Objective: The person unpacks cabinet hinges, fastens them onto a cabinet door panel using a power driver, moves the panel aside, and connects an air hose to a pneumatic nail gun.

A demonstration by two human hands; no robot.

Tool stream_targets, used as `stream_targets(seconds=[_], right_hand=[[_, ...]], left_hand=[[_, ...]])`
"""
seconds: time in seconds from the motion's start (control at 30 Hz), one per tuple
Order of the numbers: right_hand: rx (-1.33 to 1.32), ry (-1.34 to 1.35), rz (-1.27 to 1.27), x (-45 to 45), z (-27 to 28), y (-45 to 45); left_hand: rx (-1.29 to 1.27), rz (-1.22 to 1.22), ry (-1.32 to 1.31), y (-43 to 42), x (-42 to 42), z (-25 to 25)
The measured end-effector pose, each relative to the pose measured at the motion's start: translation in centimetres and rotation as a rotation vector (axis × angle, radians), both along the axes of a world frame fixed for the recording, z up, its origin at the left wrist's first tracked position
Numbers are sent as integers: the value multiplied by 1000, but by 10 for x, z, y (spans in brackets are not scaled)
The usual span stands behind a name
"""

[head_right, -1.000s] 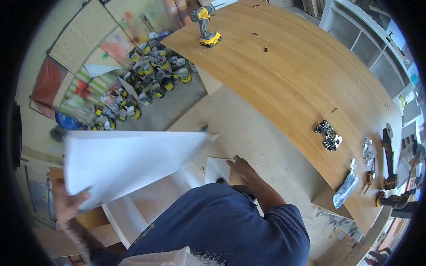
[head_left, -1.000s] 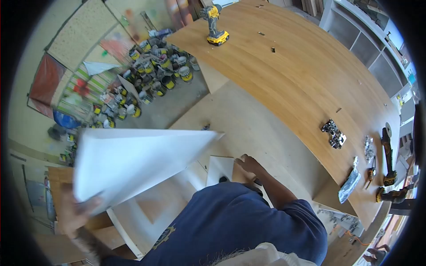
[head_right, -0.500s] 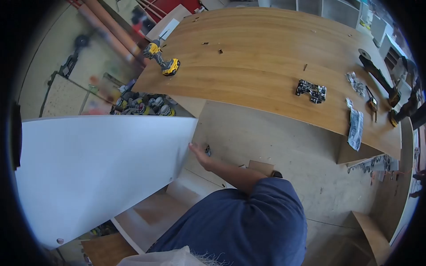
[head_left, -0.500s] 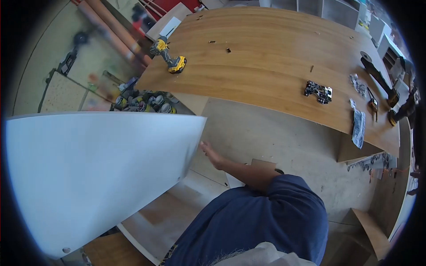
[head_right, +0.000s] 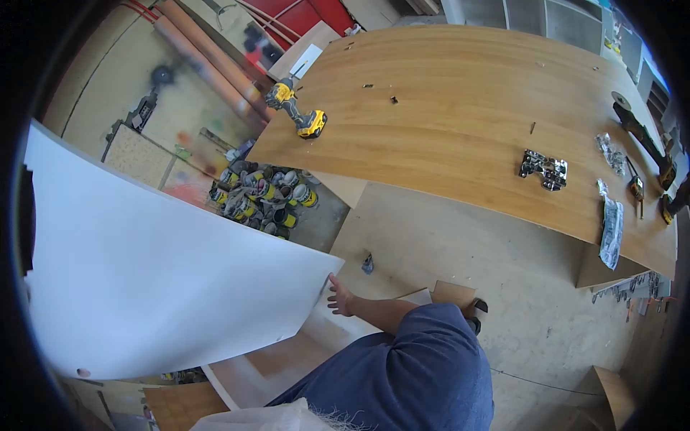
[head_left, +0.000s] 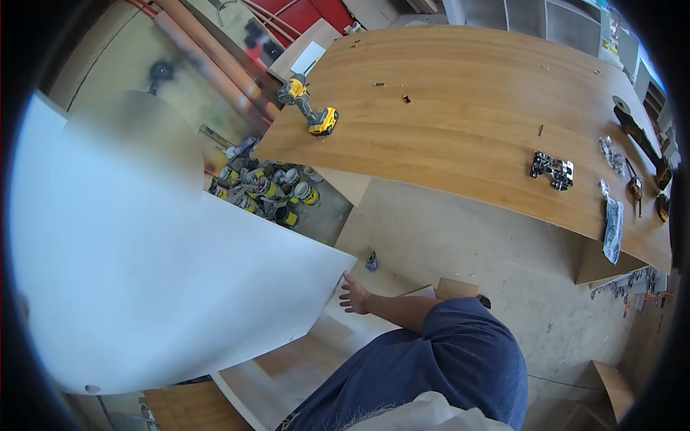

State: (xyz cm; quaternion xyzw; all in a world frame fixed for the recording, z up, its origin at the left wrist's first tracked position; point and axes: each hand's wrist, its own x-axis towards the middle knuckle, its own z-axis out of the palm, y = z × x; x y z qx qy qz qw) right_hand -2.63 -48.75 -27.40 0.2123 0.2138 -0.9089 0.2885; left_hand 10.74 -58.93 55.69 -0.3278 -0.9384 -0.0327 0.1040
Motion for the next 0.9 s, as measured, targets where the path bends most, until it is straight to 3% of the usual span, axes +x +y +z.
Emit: stream_targets(seconds=[0.17,0.27,0.3,0.33,0.37,0.43,0.5,0.57,0.6,0.63,0.67,0.7,0.77,0.8,0.83,0.9], right_hand=[[-28,188,-7,20,20,30],[100,145,-46,12,20,55],[96,131,-68,19,33,72],[305,250,-155,35,70,96],[520,367,-236,49,102,120],[715,414,-373,67,129,163],[816,386,-661,85,158,207],[871,460,-1082,104,188,245],[997,366,-996,126,212,272],[1116,268,-906,149,227,301],[1321,150,-782,157,212,328],[1325,135,-787,173,208,339],[1572,32,-636,199,204,361],[1627,54,-629,212,197,368],[1626,44,-643,224,207,378],[1622,-115,-340,253,239,390]], left_hand=[[85,-13,41,-54,8,37],[151,-142,178,-75,-6,39],[151,-131,339,-82,-12,38],[155,-119,502,-90,-19,38],[160,-138,490,-101,-25,38],[294,268,551,-121,-44,41],[139,343,670,-129,-83,32],[62,359,584,-134,-125,7],[197,348,383,-124,-144,-16],[74,352,360,-112,-155,-34],[115,319,293,-128,-193,-50],[188,238,191,-161,-257,-63],[284,137,16,-216,-361,-108],[138,268,31,-135,-304,-135],[312,252,-44,-168,-361,-165],[283,100,-228,-160,-392,-204]])
